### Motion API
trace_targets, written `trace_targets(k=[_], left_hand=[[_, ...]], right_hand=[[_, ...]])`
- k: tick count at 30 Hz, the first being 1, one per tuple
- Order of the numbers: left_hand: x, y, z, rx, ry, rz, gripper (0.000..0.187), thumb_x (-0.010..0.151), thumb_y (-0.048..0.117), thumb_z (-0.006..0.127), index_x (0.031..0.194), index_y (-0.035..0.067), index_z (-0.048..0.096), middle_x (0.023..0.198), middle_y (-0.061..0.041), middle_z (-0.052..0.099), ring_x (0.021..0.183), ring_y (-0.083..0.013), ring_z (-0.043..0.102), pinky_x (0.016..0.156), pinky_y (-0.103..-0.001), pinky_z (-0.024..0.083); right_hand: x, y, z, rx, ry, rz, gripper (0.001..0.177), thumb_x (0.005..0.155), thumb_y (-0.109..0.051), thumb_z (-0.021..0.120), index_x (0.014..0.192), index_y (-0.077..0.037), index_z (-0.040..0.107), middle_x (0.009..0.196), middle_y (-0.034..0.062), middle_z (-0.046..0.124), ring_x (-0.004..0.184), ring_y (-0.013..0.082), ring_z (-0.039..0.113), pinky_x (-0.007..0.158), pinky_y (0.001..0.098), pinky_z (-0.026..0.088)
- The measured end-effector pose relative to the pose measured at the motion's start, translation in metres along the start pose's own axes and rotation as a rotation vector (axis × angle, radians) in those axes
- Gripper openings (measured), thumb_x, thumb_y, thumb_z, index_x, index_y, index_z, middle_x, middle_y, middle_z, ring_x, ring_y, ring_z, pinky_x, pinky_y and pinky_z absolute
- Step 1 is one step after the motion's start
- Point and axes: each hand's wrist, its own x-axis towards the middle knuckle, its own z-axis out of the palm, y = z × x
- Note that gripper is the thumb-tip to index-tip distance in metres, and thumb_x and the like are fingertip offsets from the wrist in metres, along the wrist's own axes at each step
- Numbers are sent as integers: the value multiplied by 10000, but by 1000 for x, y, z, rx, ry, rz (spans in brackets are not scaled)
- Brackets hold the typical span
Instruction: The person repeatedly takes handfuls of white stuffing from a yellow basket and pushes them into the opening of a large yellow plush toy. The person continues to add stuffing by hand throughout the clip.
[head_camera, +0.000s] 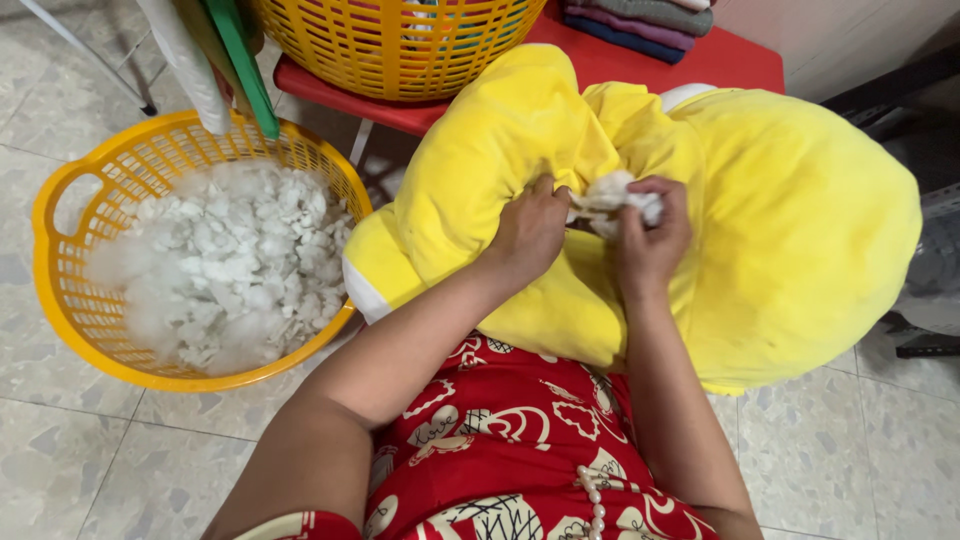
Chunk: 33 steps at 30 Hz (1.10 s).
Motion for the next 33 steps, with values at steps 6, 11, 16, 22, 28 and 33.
trace_targets(k=[6,11,16,22,28,33], left_hand=[[-5,-2,-17,-376,91,-75,185,984,103,572,1158,38,568,1047,-193,690,949,-395,676,820,-513,525],[-7,10,-44,-580,247,-44,277,1068,200,521,1293,38,538,1075,-185,690,962,-339,700,835,-445,548],[-4,13,-49,-605,98,-176,288,1065,263,525,1262,57,564,944,-121,728,805,-260,730,757,-368,542],[-16,13,-33,-809,-46,-39,417,1007,311,592,1333,56,542,1015,-109,744,919,-236,760,840,-354,563],[-18,9,-20,-709,47,-85,459,933,379,733,1199,42,573,978,-147,747,929,-292,767,812,-383,582],[-17,8,-19,-725,130,4,315,970,308,704,1121,43,625,974,-143,746,922,-298,756,809,-388,576]], right_hand=[[-7,9,4,-95,-56,-16,201,938,75,622,1113,-22,643,1030,43,658,873,112,642,765,233,516],[-4,14,-2,197,-103,172,240,976,54,594,1201,-19,637,994,59,691,815,100,685,737,232,559],[1,13,-5,609,15,297,155,1043,-18,570,1193,-33,607,1029,87,702,836,148,691,756,290,580],[8,7,-1,880,60,379,187,1032,-53,546,1216,-50,579,1126,92,688,998,182,689,911,329,581],[-6,9,16,850,12,373,178,1041,-27,536,1213,-49,576,1096,85,684,966,163,663,875,300,550],[-9,15,14,840,2,364,183,1026,-18,542,1203,-52,573,1087,85,685,959,164,666,869,300,552]])
